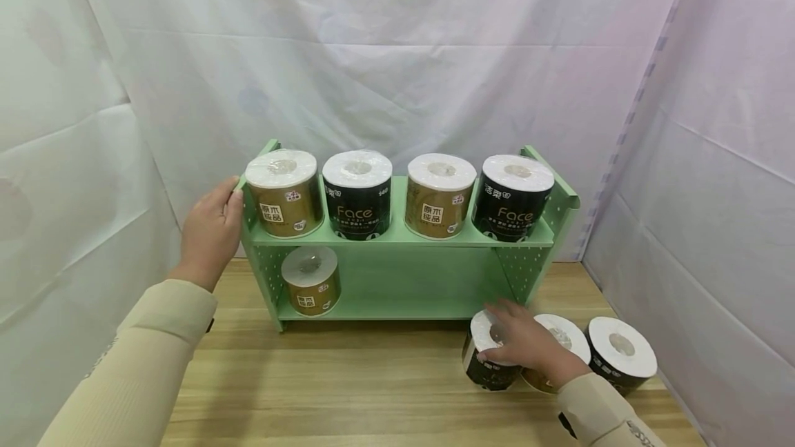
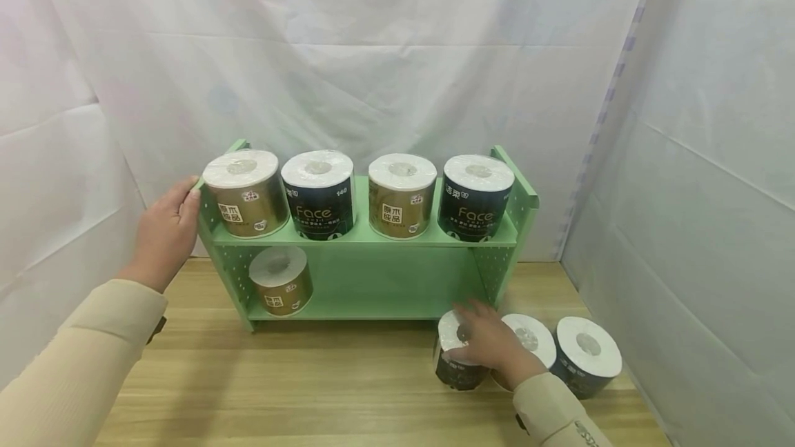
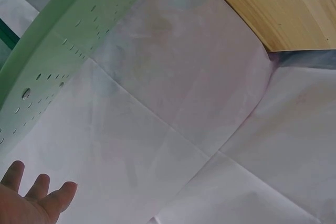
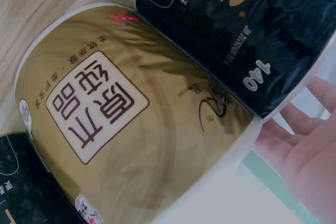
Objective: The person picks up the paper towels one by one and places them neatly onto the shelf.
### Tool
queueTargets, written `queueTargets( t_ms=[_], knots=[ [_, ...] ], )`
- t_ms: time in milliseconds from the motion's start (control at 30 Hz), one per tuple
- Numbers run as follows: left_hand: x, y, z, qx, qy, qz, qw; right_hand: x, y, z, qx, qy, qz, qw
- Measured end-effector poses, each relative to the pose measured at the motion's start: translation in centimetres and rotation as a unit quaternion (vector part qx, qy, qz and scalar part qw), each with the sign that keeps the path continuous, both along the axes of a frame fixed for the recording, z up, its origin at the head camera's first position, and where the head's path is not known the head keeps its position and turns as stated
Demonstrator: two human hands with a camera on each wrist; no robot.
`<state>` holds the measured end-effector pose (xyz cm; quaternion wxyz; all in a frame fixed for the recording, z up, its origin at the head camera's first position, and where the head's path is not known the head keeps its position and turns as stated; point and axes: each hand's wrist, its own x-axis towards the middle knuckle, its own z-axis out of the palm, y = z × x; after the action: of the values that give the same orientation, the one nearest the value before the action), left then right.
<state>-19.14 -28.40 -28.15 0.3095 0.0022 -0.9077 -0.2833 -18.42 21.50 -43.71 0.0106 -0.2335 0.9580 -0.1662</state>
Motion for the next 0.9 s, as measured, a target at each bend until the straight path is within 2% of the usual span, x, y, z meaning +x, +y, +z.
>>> queueTargets(
  t_ms=[467,900],
  knots=[
    [-0.11,-0.04,-0.07,-0.002,0.001,0.001,1.0,0.07,0.25,0.01,-0.001,-0.057,0.006,0.998],
    [0.03,0.08,0.07,-0.006,0.004,0.002,1.0,0.12,0.12,0.11,0.017,-0.043,0.01,0.999]
  ],
)
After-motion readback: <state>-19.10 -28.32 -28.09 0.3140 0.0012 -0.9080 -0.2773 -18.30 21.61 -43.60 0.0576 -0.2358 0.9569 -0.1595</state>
